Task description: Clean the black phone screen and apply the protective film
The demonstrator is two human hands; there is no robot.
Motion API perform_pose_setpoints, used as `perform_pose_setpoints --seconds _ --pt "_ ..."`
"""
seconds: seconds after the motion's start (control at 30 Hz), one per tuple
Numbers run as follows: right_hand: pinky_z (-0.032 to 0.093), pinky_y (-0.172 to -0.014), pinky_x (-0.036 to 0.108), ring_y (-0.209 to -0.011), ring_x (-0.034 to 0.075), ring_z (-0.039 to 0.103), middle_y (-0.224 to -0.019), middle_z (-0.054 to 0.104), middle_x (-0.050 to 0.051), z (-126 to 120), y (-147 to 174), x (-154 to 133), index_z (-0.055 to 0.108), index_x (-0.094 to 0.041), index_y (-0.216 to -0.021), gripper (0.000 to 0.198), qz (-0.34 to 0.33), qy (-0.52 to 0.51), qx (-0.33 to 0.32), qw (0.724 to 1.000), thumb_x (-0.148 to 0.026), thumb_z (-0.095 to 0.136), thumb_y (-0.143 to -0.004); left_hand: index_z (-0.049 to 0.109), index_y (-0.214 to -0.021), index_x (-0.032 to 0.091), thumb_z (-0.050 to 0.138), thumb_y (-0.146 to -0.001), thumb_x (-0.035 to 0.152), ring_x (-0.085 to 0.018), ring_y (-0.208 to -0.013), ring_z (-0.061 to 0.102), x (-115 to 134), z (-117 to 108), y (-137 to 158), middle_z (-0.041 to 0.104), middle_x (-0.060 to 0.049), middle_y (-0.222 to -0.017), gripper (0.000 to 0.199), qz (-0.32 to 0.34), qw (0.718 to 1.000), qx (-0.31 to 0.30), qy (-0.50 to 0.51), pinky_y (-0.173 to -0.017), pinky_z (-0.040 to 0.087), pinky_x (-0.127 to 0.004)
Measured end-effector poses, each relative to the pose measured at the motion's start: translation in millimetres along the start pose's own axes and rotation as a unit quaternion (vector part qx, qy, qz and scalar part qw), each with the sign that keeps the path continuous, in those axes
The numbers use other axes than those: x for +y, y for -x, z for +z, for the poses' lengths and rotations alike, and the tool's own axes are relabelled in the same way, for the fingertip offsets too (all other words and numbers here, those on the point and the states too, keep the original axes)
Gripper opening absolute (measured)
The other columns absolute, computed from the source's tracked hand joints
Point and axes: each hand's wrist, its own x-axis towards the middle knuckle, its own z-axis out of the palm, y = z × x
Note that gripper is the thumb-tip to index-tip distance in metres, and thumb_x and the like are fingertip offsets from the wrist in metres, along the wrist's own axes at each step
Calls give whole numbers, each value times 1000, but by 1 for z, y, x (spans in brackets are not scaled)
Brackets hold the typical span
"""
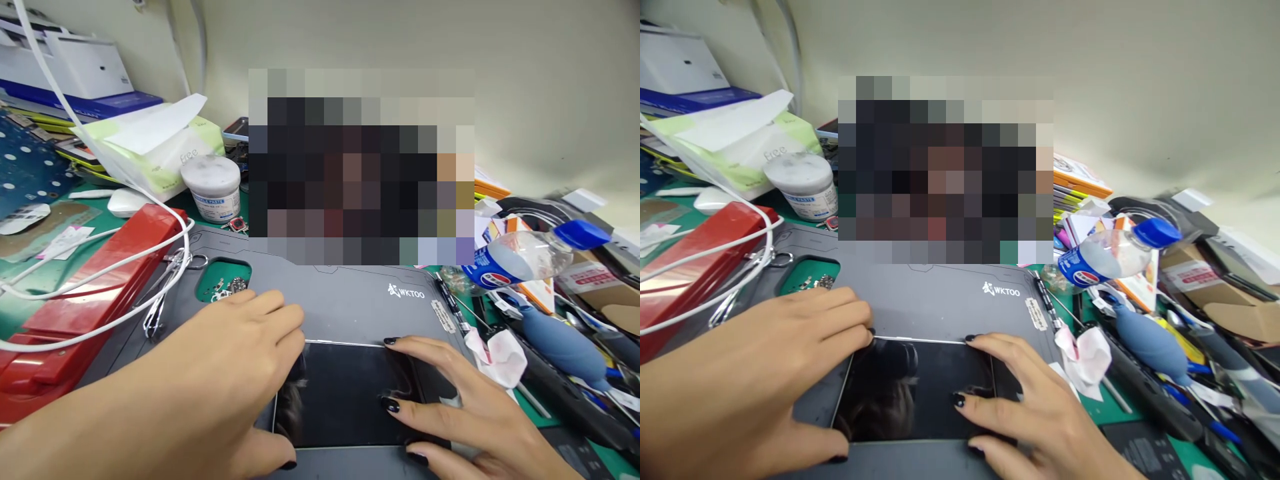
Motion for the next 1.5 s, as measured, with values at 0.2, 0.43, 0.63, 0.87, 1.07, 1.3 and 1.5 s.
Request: perform_pose_setpoints --seconds 0.2,0.43,0.63,0.87,1.07,1.3,1.5 --pt "67 -94 35 -121 25 74 -135 73 11 2 1 2 82 -32 -109 22 -8 -10 11 1000 -21 74 -92 74 -85 22 98 -61 40 -33 -82 67 -2 1 0 69 -4 -90 38 0 1000 -1 7 -74 57 -49" --pt "66 -96 36 -125 26 72 -139 71 11 4 6 3 82 -32 -112 20 -8 -14 12 1000 -26 74 -95 75 -86 21 99 -60 37 -32 -80 66 -1 -2 -2 69 -4 -88 39 0 1000 -16 -2 -74 58 -50" --pt "67 -95 39 -125 28 72 -141 69 10 5 6 5 82 -34 -114 21 -7 -10 0 1000 -30 74 -94 74 -83 20 98 -62 37 -32 -83 66 0 -2 -1 68 -4 -88 36 10 1000 6 -5 -79 59 -52" --pt "68 -92 38 -121 27 73 -138 70 10 5 3 4 81 -34 -112 20 -13 -4 4 1000 -28 72 -95 73 -81 20 99 -60 37 -33 -80 67 0 -2 0 68 -4 -87 37 21 999 24 3 -76 59 -53" --pt "68 -91 38 -121 26 73 -139 69 11 3 4 1 81 -33 -113 21 -11 -1 -7 1000 -26 70 -96 70 -79 21 99 -59 37 -32 -76 64 0 -2 -3 66 -4 -85 39 24 999 23 -12 -66 55 -48" --pt "69 -90 38 -123 28 73 -140 70 11 3 5 1 82 -33 -113 21 -10 16 -8 1000 -28 70 -97 74 -88 22 96 -64 42 -31 -81 64 0 -2 -3 69 -5 -91 38 14 999 -7 -34 -71 54 -46" --pt "68 -95 38 -127 28 71 -152 63 8 14 21 16 80 -36 -121 30 -55 37 13 998 -28 73 -93 73 -93 22 91 -71 58 -29 -86 65 0 1 -5 70 -4 -95 46 6 999 -4 -39 -80 56 -46"
